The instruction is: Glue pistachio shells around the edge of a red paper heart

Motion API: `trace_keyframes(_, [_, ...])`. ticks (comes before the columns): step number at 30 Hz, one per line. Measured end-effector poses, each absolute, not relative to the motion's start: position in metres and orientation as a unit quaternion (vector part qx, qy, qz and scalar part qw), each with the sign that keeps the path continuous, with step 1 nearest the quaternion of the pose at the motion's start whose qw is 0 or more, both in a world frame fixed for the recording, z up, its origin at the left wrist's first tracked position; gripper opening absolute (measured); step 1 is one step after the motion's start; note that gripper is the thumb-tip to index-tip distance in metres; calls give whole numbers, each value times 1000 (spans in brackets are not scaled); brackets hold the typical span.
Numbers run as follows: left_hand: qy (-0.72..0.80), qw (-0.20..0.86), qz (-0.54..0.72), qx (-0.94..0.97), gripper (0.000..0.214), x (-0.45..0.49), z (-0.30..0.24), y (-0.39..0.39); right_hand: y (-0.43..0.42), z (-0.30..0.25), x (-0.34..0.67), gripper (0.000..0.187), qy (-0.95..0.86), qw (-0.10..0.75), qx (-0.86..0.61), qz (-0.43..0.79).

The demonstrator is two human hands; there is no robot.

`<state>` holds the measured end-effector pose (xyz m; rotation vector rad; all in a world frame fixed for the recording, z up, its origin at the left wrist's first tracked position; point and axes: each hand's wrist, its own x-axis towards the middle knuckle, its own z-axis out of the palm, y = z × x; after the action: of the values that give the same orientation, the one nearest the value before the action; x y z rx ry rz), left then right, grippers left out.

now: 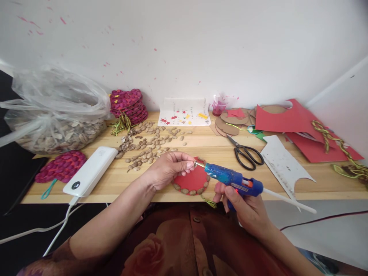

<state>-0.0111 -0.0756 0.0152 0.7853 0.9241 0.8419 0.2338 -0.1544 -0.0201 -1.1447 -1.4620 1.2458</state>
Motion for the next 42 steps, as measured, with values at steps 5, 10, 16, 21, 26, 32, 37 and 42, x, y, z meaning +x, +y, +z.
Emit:
trace_keyframes(5, [417, 739, 386, 362, 44, -11, 14, -75, -154, -20, 234, 34, -596, 430, -466, 493])
trace_keyframes(10, [416, 738, 382, 370, 44, -12, 13, -75, -154, -17, 234, 35, -601, 422, -475, 485])
trace_keyframes(16, [418, 733, 382, 377, 43, -13, 9, -74, -153, -17, 233, 36, -600, 418, -481, 484])
trace_keyframes(21, [427, 730, 379, 376, 43, -13, 10, -75, -154, -17, 233, 35, -601, 421, -480, 481])
trace_keyframes(26, [429, 729, 379, 376, 43, -12, 13, -75, -154, -18, 234, 35, -601, 424, -478, 480])
trace_keyframes(32, [431, 728, 380, 374, 44, -12, 12, -75, -155, -18, 234, 35, -610, 409, -483, 476])
trace_keyframes(37, [425, 731, 381, 373, 43, -12, 14, -75, -154, -17, 234, 35, -611, 403, -485, 479])
trace_keyframes(42, [431, 731, 379, 368, 44, -12, 16, -75, -153, -16, 235, 36, -609, 401, -488, 481])
